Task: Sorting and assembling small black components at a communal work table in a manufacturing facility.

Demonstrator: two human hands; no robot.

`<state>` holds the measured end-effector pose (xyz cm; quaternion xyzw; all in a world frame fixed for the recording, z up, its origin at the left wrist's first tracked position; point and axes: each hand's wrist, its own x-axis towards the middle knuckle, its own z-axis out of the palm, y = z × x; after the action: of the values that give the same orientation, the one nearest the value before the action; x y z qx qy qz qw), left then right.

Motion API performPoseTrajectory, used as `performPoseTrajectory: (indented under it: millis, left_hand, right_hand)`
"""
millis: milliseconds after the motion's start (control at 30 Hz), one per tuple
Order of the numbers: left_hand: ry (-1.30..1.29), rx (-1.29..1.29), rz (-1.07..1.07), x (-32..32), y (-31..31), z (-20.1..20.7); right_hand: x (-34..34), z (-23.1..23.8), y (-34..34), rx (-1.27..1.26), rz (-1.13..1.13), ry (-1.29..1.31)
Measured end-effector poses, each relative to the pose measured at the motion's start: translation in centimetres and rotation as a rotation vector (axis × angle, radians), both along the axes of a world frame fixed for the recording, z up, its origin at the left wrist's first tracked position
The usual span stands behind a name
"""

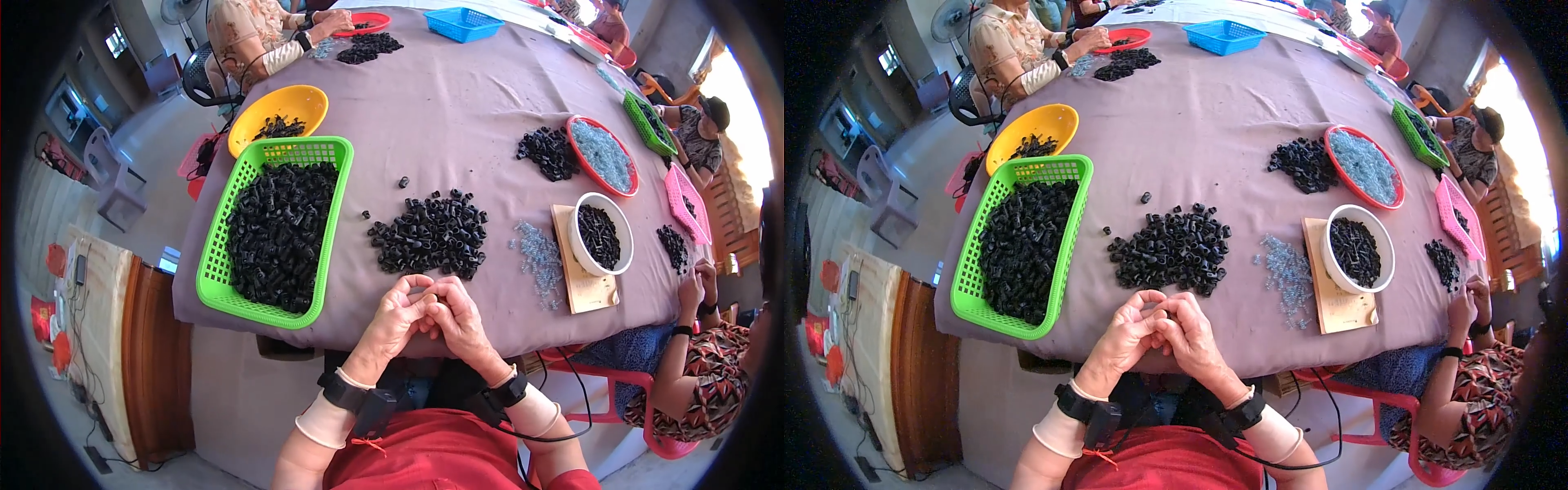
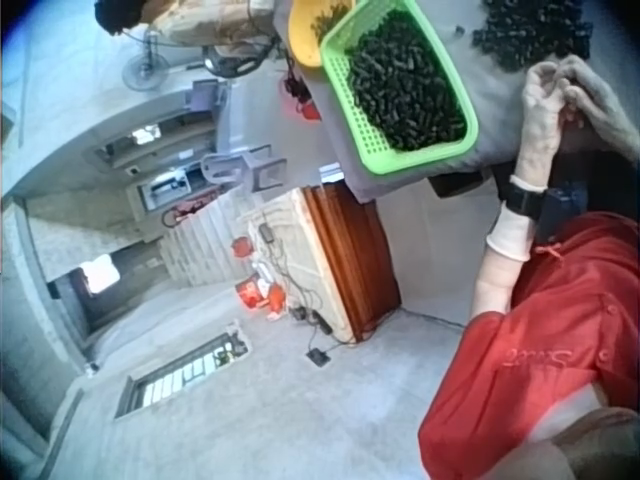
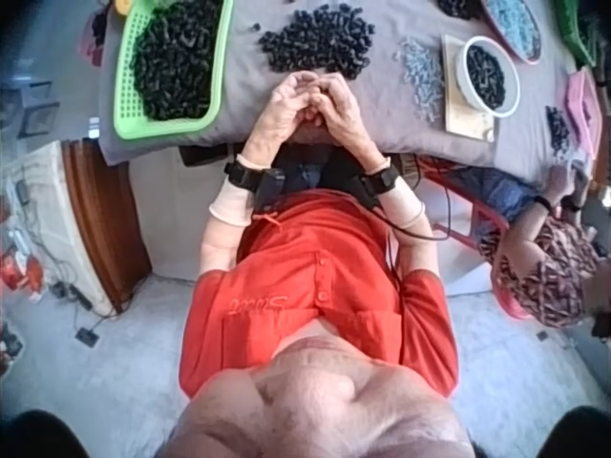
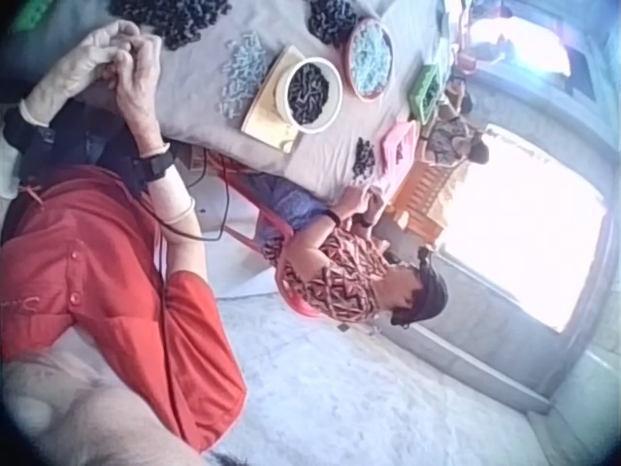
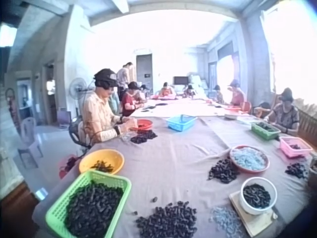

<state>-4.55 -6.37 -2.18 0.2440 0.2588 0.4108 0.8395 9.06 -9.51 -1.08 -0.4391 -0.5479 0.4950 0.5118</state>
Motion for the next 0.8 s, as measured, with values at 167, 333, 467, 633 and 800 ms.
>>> performPoseTrajectory:
  millis: [167, 333, 467, 633, 800]
  left_hand:
    - [-0.051, -0.033, -0.003, 0.3, 0.0, 0.3]
    - [0.090, 0.033, 0.186, 1.0, -1.1, 0.8]
    - [0.298, 0.201, 0.244, -0.2, -1.6, 4.0]
    - [0.524, 0.452, 0.621, -5.7, 3.0, 10.0]
    - [1.024, 0.500, 0.696, -8.8, 5.4, 11.6]
  right_hand:
    - [-0.2, 0.2, -0.2, -0.002, -0.046, -0.022]
    - [0.0, 1.1, -0.5, -0.182, 0.031, 0.191]
    - [1.4, 0.6, -1.3, -0.195, -0.052, 0.116]
    - [3.6, 0.6, -1.7, -0.144, -0.204, -0.077]
    - [4.2, 1.5, -1.4, -0.103, -0.264, -0.252]
